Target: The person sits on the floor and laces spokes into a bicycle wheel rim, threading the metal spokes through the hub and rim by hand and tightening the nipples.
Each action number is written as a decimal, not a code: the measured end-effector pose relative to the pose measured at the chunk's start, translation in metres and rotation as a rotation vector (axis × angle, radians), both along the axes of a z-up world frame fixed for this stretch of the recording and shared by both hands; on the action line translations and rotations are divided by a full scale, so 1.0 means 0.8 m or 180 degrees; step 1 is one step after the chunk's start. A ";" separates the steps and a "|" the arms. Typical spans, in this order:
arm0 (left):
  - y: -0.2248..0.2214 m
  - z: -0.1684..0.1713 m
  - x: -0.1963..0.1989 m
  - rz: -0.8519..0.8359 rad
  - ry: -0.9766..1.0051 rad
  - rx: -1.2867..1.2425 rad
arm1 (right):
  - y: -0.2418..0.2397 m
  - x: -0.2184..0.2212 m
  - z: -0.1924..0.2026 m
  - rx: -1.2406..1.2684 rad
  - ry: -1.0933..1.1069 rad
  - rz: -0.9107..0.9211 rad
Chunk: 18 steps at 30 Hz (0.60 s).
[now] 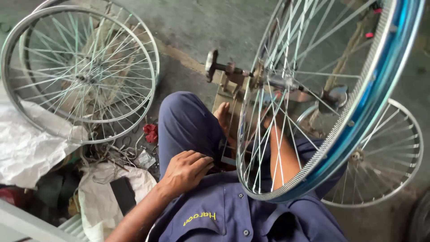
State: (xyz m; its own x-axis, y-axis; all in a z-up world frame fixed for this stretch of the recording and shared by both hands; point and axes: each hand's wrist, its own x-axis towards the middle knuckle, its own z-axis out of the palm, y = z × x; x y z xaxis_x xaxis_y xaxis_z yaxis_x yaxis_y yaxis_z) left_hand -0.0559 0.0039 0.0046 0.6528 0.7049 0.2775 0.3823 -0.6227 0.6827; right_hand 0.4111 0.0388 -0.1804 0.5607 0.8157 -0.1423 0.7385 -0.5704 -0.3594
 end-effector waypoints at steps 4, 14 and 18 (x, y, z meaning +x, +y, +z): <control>-0.003 0.007 0.004 0.0124 -0.0287 0.0077 | 0.020 -0.010 -0.014 0.0232 0.0105 0.0243; 0.029 0.105 0.066 -0.0134 -0.1667 -0.0022 | -0.122 -0.117 0.167 0.3202 0.1457 -0.0716; 0.014 0.187 0.099 -0.0636 -0.2161 -0.0160 | -0.169 -0.210 0.371 0.4253 0.1783 -0.0283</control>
State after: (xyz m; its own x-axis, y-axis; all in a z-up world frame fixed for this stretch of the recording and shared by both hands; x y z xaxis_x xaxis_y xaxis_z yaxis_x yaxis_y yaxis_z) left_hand 0.0232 0.0150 0.1539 0.4652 0.6124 0.6392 -0.2563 -0.5980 0.7594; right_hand 0.2429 -0.0967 0.1164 0.7428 0.4785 0.4683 0.3062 0.3793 -0.8731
